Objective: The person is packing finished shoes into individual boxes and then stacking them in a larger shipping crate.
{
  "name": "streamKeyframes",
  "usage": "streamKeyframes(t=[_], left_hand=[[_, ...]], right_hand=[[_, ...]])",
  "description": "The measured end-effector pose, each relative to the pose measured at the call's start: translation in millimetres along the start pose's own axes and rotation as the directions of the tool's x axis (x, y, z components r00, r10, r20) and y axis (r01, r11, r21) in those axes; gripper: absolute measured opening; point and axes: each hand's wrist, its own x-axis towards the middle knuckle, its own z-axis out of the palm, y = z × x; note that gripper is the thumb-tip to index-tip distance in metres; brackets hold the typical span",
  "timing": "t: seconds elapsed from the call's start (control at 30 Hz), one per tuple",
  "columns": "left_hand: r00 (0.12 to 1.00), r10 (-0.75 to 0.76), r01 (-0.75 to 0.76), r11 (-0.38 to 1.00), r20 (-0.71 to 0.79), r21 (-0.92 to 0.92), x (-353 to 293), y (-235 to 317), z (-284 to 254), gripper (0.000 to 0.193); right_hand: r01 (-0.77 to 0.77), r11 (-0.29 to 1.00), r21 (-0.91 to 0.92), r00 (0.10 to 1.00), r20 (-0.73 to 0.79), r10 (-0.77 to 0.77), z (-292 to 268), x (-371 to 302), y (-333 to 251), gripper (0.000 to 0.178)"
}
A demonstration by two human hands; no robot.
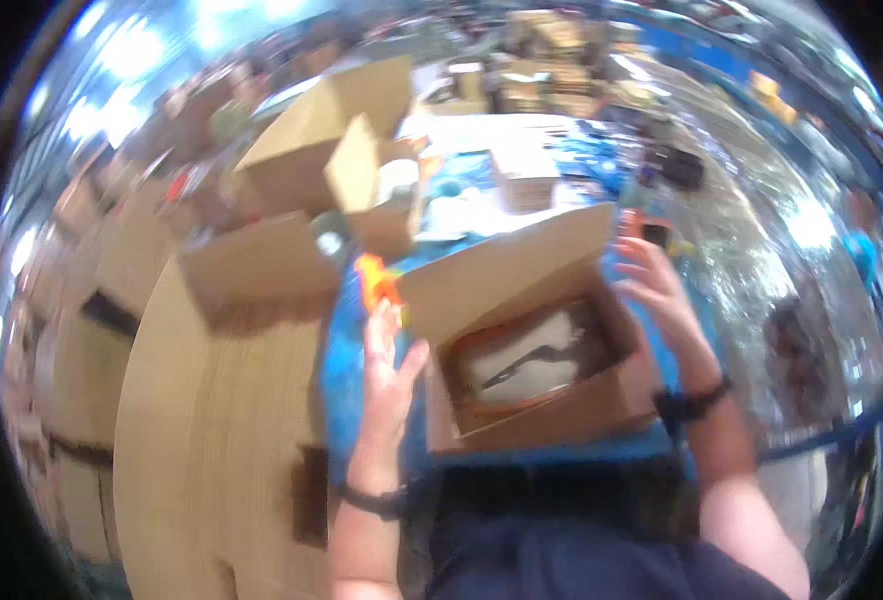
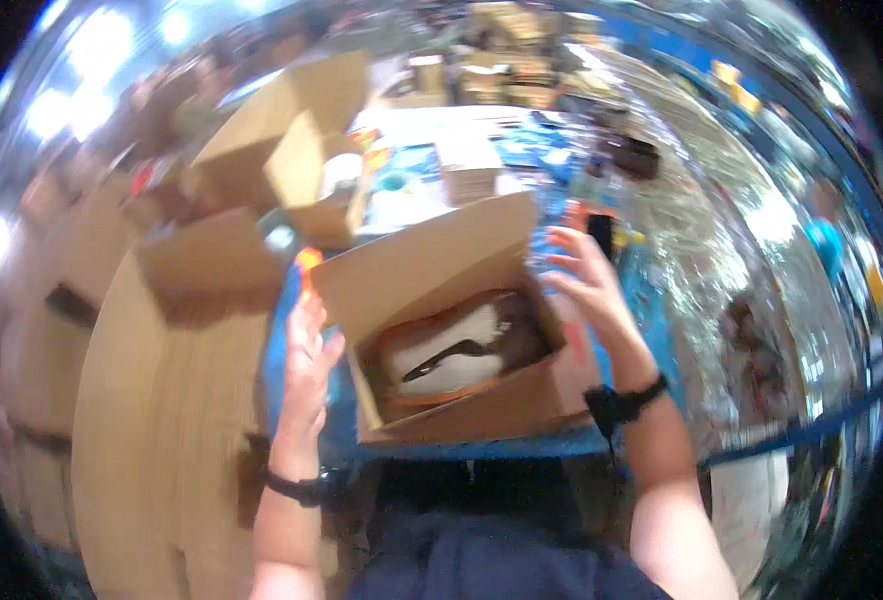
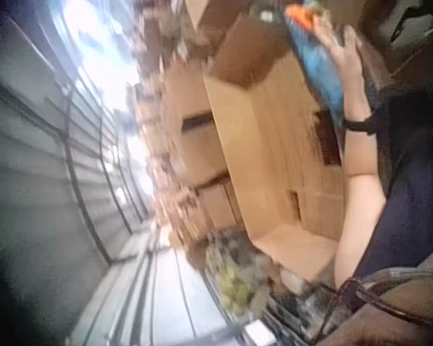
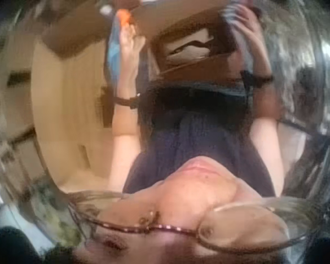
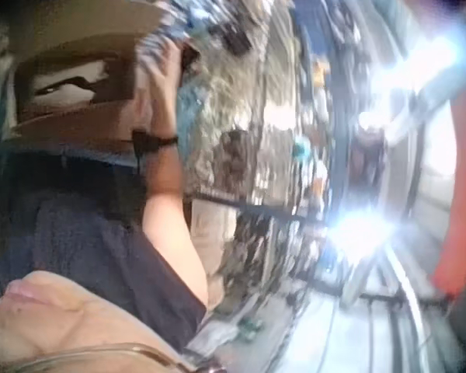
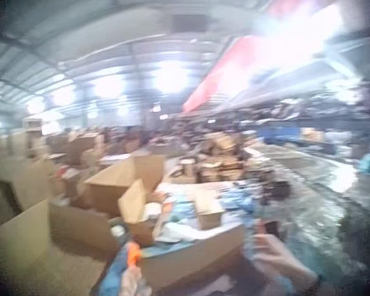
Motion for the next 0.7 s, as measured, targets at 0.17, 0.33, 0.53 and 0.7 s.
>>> streamKeyframes(t=[0.17, 0.33, 0.53, 0.7], left_hand=[[0.803, 0.545, -0.562, 0.559, 0.241, 0.61, -11, -6, 13, 0.009], [0.778, 0.009, -0.548, 0.496, 0.628, 0.673, -9, 44, 10, 0.041], [0.732, -0.136, -0.61, 0.308, 0.668, 0.73, -19, 46, 41, 0.094], [0.659, -0.217, -0.605, 0.416, 0.72, 0.679, -1, 73, 28, 0.075]], right_hand=[[0.014, 1.0, -0.027, 0.997, 0.077, -0.012, -13, -8, 36, 0.039], [0.452, 0.682, -0.576, 0.838, 0.535, -0.103, 7, -26, -8, 0.039], [0.595, 0.494, -0.634, 0.737, 0.675, -0.021, 11, -37, -13, 0.088], [0.531, 0.757, -0.381, 0.801, 0.516, -0.303, -17, -26, 1, 0.054]])
